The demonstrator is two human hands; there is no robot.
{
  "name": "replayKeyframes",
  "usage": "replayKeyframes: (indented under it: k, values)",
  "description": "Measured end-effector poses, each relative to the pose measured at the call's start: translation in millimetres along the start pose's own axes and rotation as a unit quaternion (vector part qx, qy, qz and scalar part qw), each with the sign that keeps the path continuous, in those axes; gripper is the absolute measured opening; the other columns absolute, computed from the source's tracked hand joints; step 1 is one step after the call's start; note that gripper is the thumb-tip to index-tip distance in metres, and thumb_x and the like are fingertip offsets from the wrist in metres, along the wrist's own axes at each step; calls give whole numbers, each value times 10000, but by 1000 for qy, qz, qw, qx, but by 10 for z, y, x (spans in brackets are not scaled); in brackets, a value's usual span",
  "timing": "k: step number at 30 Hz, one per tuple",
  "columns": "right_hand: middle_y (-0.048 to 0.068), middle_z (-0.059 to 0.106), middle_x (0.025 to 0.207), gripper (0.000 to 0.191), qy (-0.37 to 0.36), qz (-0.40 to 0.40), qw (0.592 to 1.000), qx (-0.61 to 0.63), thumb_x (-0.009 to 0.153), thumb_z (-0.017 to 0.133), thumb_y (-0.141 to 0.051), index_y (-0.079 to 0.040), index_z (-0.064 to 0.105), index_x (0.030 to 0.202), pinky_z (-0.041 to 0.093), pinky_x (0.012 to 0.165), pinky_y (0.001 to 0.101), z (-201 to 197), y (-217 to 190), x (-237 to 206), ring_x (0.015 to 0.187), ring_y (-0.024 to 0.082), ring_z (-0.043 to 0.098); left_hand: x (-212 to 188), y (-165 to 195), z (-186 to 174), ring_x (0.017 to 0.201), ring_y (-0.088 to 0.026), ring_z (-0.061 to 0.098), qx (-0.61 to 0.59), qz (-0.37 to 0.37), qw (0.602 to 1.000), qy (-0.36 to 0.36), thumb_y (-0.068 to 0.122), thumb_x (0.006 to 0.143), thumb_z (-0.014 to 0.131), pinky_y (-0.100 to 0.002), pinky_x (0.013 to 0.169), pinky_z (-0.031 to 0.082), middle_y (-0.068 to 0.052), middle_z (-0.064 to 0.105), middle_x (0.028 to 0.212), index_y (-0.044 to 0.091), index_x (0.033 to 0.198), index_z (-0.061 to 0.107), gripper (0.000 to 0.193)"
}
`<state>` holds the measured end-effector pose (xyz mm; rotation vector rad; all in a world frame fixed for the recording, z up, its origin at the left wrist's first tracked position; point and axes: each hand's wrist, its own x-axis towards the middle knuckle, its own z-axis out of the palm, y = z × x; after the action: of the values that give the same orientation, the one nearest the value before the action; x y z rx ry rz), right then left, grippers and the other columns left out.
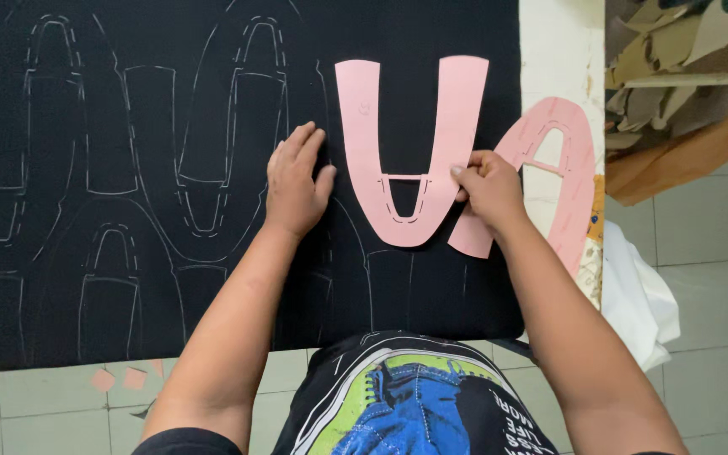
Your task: The person places pink paper shoe pattern templates on a black fabric sheet and traces around their inner edges with a small marking tool, repositioning each template to trace its outline onto the fabric. They work through several templates one at a time across the sheet.
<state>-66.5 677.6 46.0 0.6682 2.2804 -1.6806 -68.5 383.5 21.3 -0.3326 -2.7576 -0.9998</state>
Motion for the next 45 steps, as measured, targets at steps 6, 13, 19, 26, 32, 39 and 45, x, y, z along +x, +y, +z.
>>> replayKeyframes:
  k: [6,13,19,26,32,39,45]
  values:
    - [34,685,736,224,37,-25,993,-113,899,724,-137,18,667,1051,498,575,240,152,-78,18,602,95,639,-34,-67,-12,1459,-334,386,26,-1,999,-31,324,862,765,-529,1215,251,-147,472,1525,148,1322,683,500]
    - [40,705,766,375,44,-63,990,-122,870,746,-108,28,584,1179,511,579,233,183,-58,-19,617,98,666,-31,-99,5,1460,-339,383,31,-6,999,-28,301,868,752,-534,1217,239,-151,476,1518,155,1317,695,475]
    - [32,706,768,387,38,-59,989,-128,873,752,-106,24,595,1202,503,583,229,192,-31,12,640,94,672,-38,-139,25,1460,-330,395,9,0,1000,-20,267,876,755,-526,1232,240,-140,496,1505,126,1304,699,454]
    - [32,681,756,388,33,-66,989,-127,871,757,-97,24,593,1200,503,581,229,187,-3,12,628,93,657,-49,-117,26,1459,-323,403,12,-1,1000,-19,244,877,757,-526,1231,244,-131,502,1502,126,1295,704,437]
    - [26,659,770,397,22,-69,991,-110,876,756,-93,27,576,1208,506,580,229,195,16,29,628,89,644,-49,-115,51,1457,-322,405,9,3,1000,-16,239,882,768,-526,1230,259,-127,502,1505,133,1295,709,431]
    - [20,670,784,390,34,-59,989,-131,880,754,-108,-4,577,1212,505,577,230,215,2,-23,631,85,653,-64,-95,47,1453,-331,401,8,8,1000,-17,231,889,763,-534,1225,251,-134,501,1503,128,1298,710,425]
    - [15,670,786,402,41,-59,985,-156,874,759,-127,-15,572,1212,507,577,234,233,-4,-54,632,88,655,-74,-103,48,1475,-298,403,13,-6,1000,-20,128,932,682,-516,1243,252,-104,508,1523,147,1307,727,378]
